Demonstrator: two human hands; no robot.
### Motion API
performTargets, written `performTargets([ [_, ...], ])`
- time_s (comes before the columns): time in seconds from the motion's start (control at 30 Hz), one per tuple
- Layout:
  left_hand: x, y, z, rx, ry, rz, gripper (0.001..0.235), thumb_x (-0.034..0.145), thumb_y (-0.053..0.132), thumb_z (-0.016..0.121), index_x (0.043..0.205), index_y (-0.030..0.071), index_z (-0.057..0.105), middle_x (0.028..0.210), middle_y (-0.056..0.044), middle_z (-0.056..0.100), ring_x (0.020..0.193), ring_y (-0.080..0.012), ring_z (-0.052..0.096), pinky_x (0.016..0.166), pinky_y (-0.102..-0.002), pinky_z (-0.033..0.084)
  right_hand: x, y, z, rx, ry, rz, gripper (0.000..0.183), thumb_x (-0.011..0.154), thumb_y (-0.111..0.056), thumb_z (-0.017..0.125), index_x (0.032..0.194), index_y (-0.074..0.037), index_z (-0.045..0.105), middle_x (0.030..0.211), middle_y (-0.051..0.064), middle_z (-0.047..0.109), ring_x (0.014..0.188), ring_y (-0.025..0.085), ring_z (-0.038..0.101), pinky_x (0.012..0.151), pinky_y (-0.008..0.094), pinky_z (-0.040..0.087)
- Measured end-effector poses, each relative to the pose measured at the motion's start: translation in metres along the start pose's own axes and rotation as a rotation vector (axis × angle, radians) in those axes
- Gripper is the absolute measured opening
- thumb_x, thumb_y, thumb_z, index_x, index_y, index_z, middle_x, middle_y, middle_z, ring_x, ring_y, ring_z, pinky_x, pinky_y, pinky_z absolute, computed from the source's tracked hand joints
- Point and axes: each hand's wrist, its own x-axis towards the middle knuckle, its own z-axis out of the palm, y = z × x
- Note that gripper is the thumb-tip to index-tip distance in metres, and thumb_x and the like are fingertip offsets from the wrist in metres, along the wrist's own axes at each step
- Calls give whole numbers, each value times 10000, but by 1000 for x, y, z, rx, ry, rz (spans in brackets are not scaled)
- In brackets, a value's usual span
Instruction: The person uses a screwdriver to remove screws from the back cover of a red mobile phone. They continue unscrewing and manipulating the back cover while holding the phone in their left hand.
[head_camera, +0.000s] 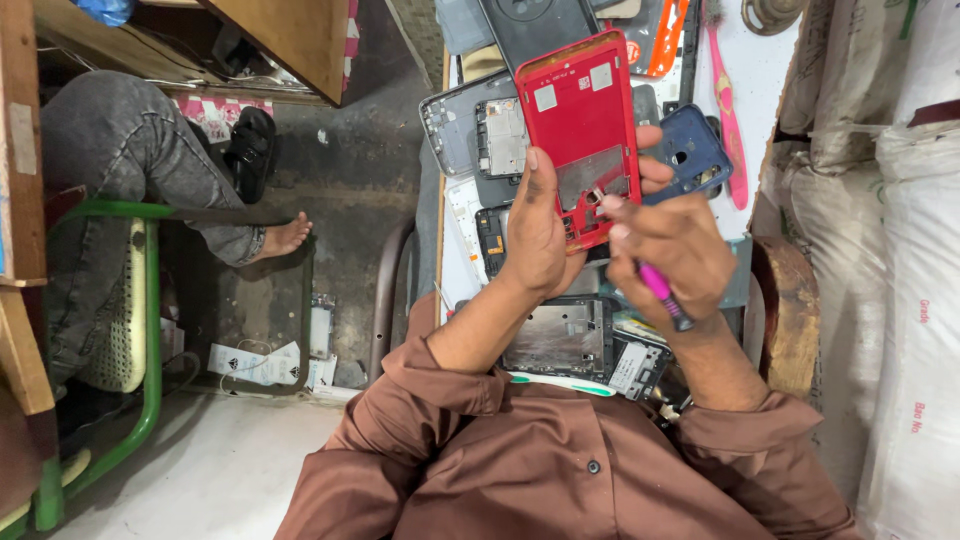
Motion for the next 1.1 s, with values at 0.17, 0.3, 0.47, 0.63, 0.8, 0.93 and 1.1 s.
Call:
performTargets([
  [0.17,-1,0,0,1,-11,-5,821,1112,678,335,1479,-46,463,1420,-230,580,1220,-290,644,1047,-434,567,0,-2,1,-74,69,56,234,899,85,741,1083,-26,649,1233,144,729,963,275,652,896,375,542],
  [0.3,0,1,0,1,-6,-20,820,1110,679,327,1487,-38,454,1405,-237,585,1217,-296,648,1017,-422,577,-1,-2,0,-53,3,18,240,860,59,765,1059,-48,685,1202,131,731,935,283,628,867,380,532],
  [0.47,0,-1,3,0,10,11,780,1106,660,339,1491,-13,427,1405,-234,583,1208,-305,645,1046,-429,577,-2,-2,0,-87,50,41,246,907,78,756,1099,-49,667,1242,123,724,956,275,631,863,363,533],
  [0.63,1,0,2,-10,-5,-5,788,1095,656,351,1488,-23,426,1406,-233,576,1214,-306,644,1036,-441,574,-3,-2,0,-142,70,62,246,905,84,757,1088,-44,652,1252,127,729,968,286,636,863,353,517],
  [0.8,-1,2,2,0,-17,-5,815,1115,670,342,1489,-47,446,1396,-244,592,1204,-305,650,1049,-434,571,-2,-2,1,-81,56,18,259,851,63,768,1063,-41,659,1209,123,732,906,264,629,881,386,518],
  [0.93,-1,1,2,-7,-17,-20,813,1107,670,339,1490,-41,435,1388,-243,593,1202,-304,649,1045,-439,573,-4,-4,0,-146,98,45,255,880,76,766,1083,-47,674,1229,120,729,954,284,631,849,360,531],
  [1.1,0,1,1,20,0,-14,818,1092,670,342,1487,-41,425,1399,-237,584,1217,-310,646,1060,-449,568,-6,-1,2,-158,153,88,243,930,86,774,1110,-38,668,1259,98,731,972,266,642,860,341,547],
])
